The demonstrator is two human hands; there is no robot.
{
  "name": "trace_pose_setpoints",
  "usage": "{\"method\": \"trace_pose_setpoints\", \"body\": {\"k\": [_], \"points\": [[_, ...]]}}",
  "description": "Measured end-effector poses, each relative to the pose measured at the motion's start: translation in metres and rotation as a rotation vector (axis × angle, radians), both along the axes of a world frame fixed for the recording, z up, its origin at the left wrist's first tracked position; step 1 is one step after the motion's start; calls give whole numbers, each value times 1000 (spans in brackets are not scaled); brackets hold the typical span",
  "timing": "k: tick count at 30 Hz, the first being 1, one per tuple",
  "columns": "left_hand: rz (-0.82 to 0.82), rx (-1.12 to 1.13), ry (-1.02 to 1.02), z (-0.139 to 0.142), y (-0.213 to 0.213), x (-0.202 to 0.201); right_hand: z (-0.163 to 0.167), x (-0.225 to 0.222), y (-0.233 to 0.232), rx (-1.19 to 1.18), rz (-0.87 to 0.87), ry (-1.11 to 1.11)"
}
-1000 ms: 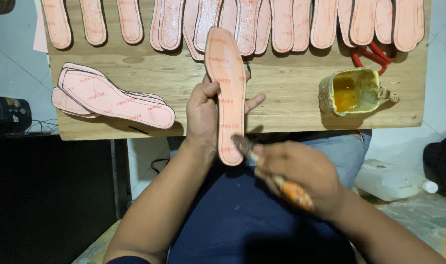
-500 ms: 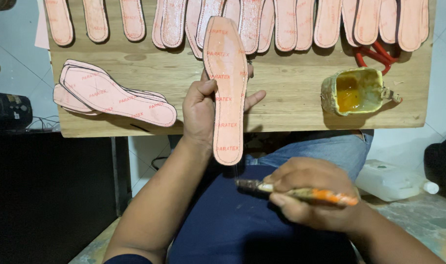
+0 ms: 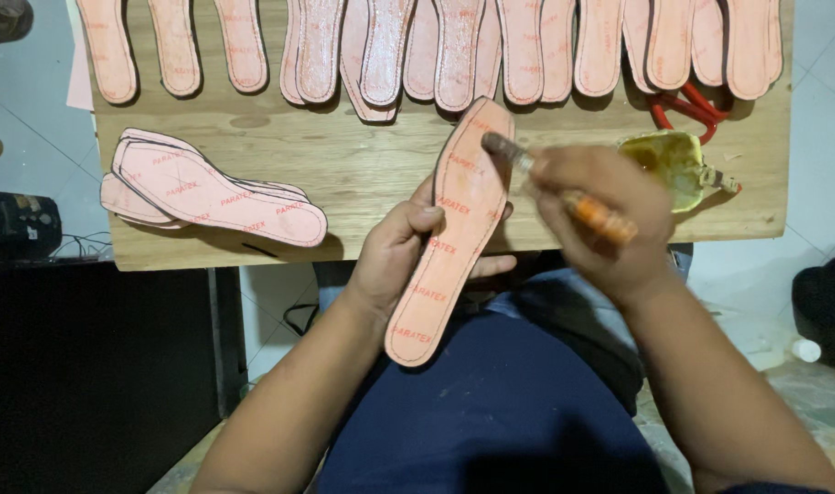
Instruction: The person applies a yellowish adhesive to pink shoe insoles using a brush. They repeatedly dip the brush into a small container and spread the adhesive evenly across the surface of each insole, then place the treated insoles on a wooden table among many others.
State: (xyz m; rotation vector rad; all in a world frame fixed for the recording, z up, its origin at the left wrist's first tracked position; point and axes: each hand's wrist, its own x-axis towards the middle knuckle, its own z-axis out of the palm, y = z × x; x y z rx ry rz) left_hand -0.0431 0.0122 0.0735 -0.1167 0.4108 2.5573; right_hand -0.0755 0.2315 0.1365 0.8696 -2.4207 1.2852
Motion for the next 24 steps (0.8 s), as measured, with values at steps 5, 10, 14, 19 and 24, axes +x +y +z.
{"method": "trace_pose_setpoints", "body": {"k": [5,10,14,19,24], "points": [[9,-3,100,1,-7,1,-6,22,-8,-150,163,-302],[-97,-12,3,4,-15,8,-11,6,6,-157,-138,-204],[-65,49,-29,5,-18,7,-13,30,7,-147,117,-359],[-64,40,-71,7,-21,7,-17,24,19,-109,-122,-257],[-141,20,-6,15,-22,13,-18,19,26,-366,-140,-396]]}}
